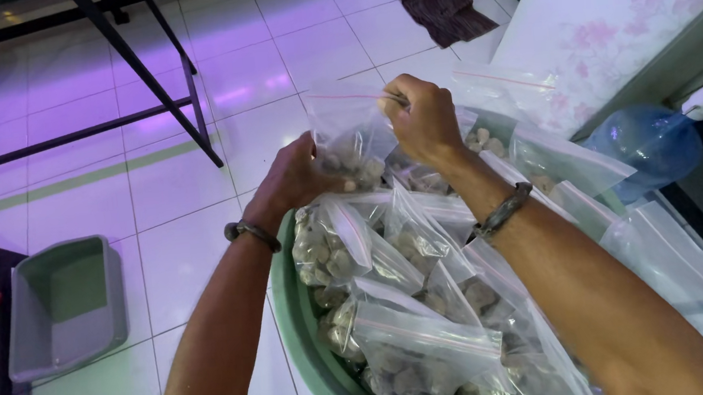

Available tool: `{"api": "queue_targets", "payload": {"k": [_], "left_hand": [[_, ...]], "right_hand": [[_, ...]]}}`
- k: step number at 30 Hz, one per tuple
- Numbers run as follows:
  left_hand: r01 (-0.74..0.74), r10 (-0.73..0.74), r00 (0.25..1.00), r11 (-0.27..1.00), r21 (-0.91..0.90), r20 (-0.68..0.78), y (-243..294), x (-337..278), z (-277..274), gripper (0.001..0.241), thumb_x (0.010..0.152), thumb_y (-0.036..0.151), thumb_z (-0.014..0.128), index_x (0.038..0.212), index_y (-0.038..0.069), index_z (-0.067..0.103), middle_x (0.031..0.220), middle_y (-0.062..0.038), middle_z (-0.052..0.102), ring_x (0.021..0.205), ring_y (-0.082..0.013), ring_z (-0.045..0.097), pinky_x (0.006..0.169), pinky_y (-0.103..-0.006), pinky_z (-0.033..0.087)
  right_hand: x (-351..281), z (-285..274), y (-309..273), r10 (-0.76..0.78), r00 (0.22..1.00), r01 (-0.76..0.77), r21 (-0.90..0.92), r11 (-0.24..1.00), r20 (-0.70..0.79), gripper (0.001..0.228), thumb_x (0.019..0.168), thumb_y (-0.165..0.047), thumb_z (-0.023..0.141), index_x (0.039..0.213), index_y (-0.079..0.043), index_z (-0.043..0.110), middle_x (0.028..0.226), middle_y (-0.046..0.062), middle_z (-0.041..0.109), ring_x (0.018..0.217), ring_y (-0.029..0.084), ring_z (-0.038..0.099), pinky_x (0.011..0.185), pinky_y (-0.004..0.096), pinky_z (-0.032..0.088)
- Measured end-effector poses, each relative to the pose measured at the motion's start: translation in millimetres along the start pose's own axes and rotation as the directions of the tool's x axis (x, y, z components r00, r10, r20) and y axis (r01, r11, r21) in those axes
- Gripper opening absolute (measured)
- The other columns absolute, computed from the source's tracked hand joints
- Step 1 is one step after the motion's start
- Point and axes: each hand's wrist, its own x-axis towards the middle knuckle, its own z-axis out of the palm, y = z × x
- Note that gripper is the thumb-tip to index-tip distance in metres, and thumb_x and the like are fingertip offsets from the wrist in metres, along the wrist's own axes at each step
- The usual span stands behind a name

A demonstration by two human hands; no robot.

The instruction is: The person places pieces of biological filter media from a crate into clear plastic bags by hand and then seals the bags.

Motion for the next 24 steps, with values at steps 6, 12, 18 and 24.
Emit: {"api": "queue_targets", "payload": {"k": [6,12,18,24], "left_hand": [[-0.051,0.049,0.996,0.998,-0.02,-0.076,-35.8,21.7,29.7,0.056,0.063,0.036,0.091,0.098,-0.002,0.069,0.108,-0.024,0.068,0.106,-0.0502,0.067,0.088,-0.058,0.057],[-0.091,0.086,0.986,0.996,-0.027,-0.14,-46.1,24.0,35.4,0.056,0.065,0.038,0.09,0.102,-0.001,0.072,0.102,-0.023,0.068,0.097,-0.049,0.069,0.081,-0.0541,0.058],[-0.131,0.111,0.98,0.985,-0.113,-0.164,-44.7,11.2,27.4,0.081,0.067,0.044,0.091,0.126,-0.004,0.061,0.116,-0.026,0.066,0.103,-0.0477,0.068,0.09,-0.0547,0.056],[-0.319,0.228,0.807,0.944,-0.078,-0.545,-36.8,-63.2,21.1,0.061,0.091,0.023,0.078,0.141,-0.001,0.055,0.126,-0.025,0.06,0.114,-0.0523,0.063,0.097,-0.0585,0.054]], "right_hand": [[4.1,2.8,4.2,0.01,1.0,-0.01,-0.012,1.0,0.011,0.011,0.093,-0.025,0.071,0.098,-0.017,0.075,0.085,0.007,0.075,0.088,0.035,0.074,0.079,0.051,0.056],[2.3,3.2,-1.4,0.013,1.0,-0.012,-0.101,0.995,0.01,0.017,0.093,-0.027,0.07,0.106,-0.018,0.076,0.093,0.009,0.077,0.093,0.035,0.075,0.082,0.051,0.059],[-41.9,-56.5,-30.7,0.029,0.999,-0.027,-0.111,0.993,0.017,0.043,0.093,-0.029,0.074,0.131,-0.012,0.066,0.114,0.024,0.073,0.108,0.041,0.07,0.091,0.055,0.057],[-140.2,-161.0,-24.3,-0.174,0.983,0.162,-0.165,0.973,-0.06,0.04,0.093,-0.018,0.082,0.128,-0.001,0.069,0.114,0.028,0.071,0.106,0.046,0.069,0.08,0.052,0.059]]}}
